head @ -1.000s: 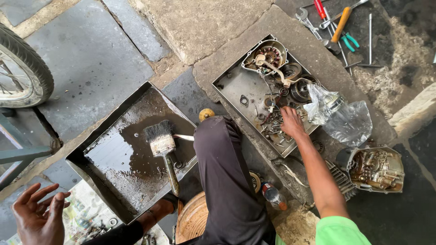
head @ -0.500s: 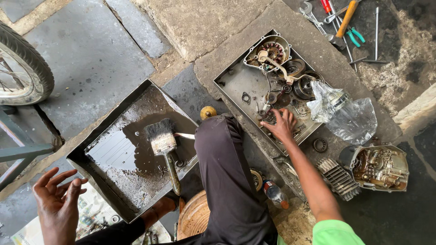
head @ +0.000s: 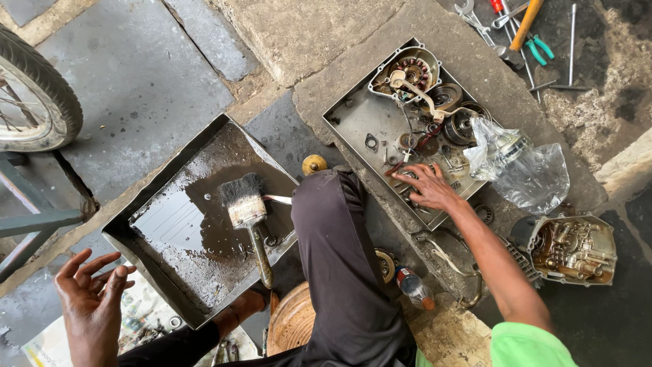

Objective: The person sits on a mat and cleans small metal parts using a wire brush and a liquid from a plastic bottle. They scrub the parts over a metal tray and place them on a newspaper.

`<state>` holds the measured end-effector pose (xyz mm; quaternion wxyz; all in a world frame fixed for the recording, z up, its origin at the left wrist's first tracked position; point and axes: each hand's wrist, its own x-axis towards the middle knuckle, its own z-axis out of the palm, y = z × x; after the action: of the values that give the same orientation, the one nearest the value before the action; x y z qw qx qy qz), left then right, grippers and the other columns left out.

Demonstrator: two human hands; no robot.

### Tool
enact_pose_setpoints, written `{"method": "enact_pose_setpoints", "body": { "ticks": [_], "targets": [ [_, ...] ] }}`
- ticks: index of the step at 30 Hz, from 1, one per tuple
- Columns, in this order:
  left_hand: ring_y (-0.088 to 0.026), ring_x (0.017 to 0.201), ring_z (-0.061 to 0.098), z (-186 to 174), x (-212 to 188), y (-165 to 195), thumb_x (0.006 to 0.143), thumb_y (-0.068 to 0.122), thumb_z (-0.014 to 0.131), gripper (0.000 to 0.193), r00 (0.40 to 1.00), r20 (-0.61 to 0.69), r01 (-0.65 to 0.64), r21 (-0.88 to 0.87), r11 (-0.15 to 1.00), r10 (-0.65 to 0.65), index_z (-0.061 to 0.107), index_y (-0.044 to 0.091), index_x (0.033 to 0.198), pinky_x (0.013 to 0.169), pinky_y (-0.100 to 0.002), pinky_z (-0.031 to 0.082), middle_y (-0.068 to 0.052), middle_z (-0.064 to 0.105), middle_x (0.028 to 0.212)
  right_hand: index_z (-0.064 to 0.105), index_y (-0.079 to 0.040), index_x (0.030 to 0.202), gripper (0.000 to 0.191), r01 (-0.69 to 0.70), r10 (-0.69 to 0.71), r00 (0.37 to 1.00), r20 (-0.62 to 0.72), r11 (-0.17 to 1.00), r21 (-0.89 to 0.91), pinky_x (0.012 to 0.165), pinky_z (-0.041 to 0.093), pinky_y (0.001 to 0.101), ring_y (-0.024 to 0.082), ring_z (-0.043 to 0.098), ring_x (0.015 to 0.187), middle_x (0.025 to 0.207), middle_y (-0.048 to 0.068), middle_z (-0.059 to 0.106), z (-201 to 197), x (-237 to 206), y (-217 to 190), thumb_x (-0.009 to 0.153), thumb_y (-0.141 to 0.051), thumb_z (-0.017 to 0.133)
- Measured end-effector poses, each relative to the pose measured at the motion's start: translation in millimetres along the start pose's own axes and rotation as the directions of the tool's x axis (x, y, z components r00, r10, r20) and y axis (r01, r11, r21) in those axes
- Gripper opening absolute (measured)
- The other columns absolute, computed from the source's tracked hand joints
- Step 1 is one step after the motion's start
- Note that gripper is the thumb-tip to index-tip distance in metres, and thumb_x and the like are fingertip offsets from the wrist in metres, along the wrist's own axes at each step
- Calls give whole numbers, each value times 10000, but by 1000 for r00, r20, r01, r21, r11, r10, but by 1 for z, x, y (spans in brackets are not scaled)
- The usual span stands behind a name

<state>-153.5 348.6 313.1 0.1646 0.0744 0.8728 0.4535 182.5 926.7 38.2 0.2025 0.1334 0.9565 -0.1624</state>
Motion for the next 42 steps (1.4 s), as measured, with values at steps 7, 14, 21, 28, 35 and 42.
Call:
{"method": "enact_pose_setpoints", "body": {
  "ticks": [7,14,21,28,35,42],
  "targets": [
    [-306,1170,657,3,-1,12,1024,113,638,623,1000,13,8,17,1000,-8,252,-19,1495,951,-407,574,-256,570,1353,281,-393,1560,932,62,-27,951,309,993,-103,1201,246,617,309,207,1521,1670,26,217,-11,10,2,744,-147,659],
    [-302,1186,652,0,-5,8,1031,132,633,630,1000,19,10,2,1000,-10,248,-19,1506,970,-406,575,-256,557,1386,313,-276,1539,845,79,-39,961,274,987,-139,1219,328,538,283,297,1487,1640,49,244,-10,5,15,793,-226,708],
    [-306,1182,645,0,-3,0,1009,119,645,650,999,27,22,6,1000,-22,239,-11,1500,959,-414,579,-261,551,1384,230,-300,1595,882,92,-35,947,319,982,-165,1163,407,557,288,331,1460,1644,31,246,-17,10,9,852,-290,706],
    [-305,1209,635,-2,-5,0,990,91,657,660,998,18,59,-30,998,-59,240,4,1494,987,-413,586,-265,546,1363,187,-340,1604,966,112,21,893,449,957,-268,1229,229,613,330,146,1537,1693,30,114,-19,1,17,845,-395,782],
    [-307,1173,653,3,-11,0,1022,76,612,608,999,19,32,-139,990,-30,247,13,1503,923,-415,586,-258,552,1388,263,-298,1585,919,85,21,928,373,960,-265,1216,318,503,359,223,1492,1639,99,133,2,1,13,846,-338,807],
    [-306,1167,653,5,-13,-7,1056,99,579,592,998,4,63,-165,984,-64,235,10,1529,929,-413,585,-264,556,1389,385,-264,1505,858,130,-89,976,201,971,-200,1085,482,432,365,444,1400,1614,203,300,9,-5,8,767,-60,771]
  ]
}}
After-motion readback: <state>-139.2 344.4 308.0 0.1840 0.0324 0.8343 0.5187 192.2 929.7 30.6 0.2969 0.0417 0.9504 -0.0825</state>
